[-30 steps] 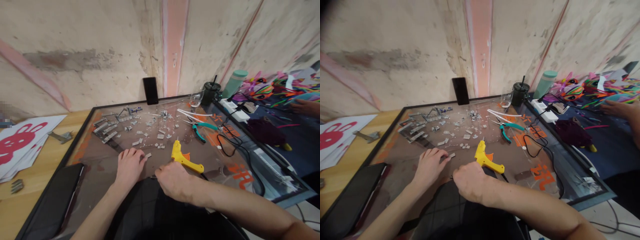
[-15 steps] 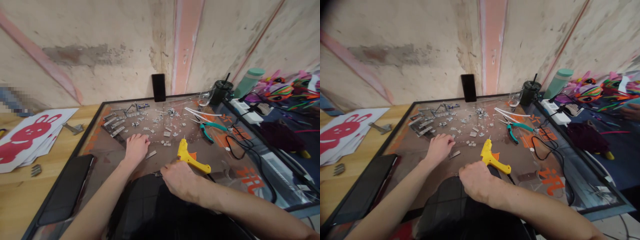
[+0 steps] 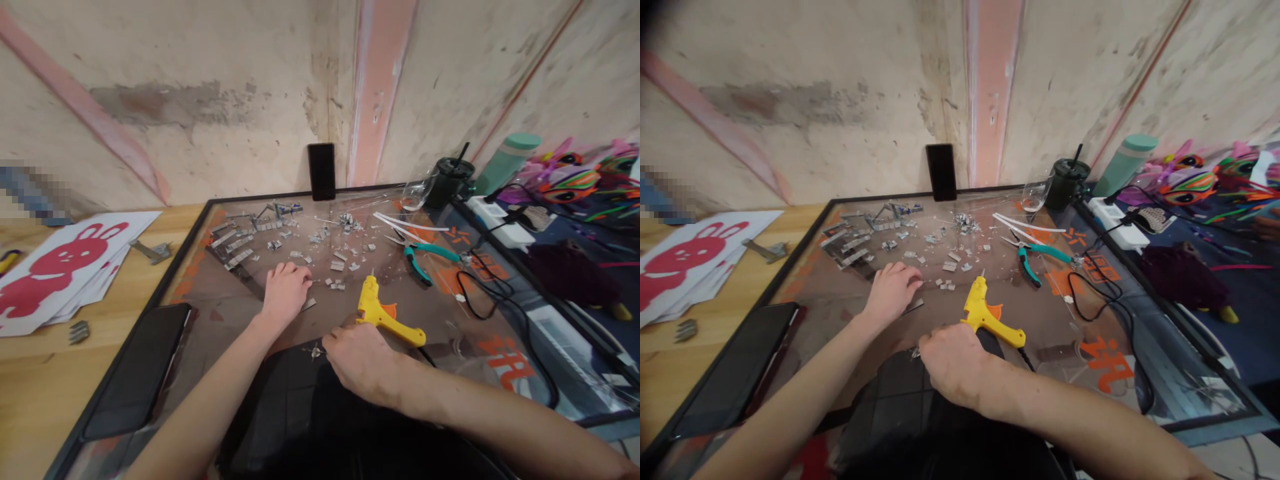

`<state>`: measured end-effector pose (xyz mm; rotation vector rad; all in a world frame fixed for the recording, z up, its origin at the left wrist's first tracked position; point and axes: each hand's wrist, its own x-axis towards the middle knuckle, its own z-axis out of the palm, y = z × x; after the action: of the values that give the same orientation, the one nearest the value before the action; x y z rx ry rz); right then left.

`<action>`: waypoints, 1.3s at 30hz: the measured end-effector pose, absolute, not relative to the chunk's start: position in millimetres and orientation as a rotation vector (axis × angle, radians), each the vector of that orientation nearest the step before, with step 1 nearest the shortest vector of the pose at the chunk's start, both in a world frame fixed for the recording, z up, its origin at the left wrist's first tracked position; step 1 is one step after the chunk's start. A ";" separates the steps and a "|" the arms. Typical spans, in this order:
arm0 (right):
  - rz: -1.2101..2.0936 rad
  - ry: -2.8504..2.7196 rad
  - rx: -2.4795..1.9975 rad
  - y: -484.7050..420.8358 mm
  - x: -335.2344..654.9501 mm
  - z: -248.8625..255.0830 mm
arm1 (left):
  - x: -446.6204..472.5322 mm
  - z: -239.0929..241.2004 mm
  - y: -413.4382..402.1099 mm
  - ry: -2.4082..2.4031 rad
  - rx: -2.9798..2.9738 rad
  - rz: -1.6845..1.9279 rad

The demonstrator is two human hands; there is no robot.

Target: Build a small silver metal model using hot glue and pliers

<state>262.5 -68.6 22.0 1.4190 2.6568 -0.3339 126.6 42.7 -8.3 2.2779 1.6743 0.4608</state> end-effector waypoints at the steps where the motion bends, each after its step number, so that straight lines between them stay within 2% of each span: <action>1: -0.334 2.656 1.420 -68.8 262.6 22.0 | 127.7 -9.3 43.2 1.658 2.245 0.490; 10: -0.335 2.658 1.429 -67.8 262.6 19.4 | 109.6 1.7 34.5 1.359 1.588 0.769; 18: -0.313 2.660 1.470 -69.8 264.0 19.6 | 103.8 24.5 8.8 1.052 1.125 0.842; 31: -0.302 2.636 1.566 -66.7 265.2 38.6 | 97.2 22.0 -13.9 1.031 0.982 0.919; 39: -0.101 2.529 1.958 -43.6 322.8 59.3 | 95.0 25.5 -14.2 1.105 1.037 0.921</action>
<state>322.8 -43.6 59.3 1.9584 2.5292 -0.1009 95.0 -14.2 25.5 1.0371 1.1052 0.9211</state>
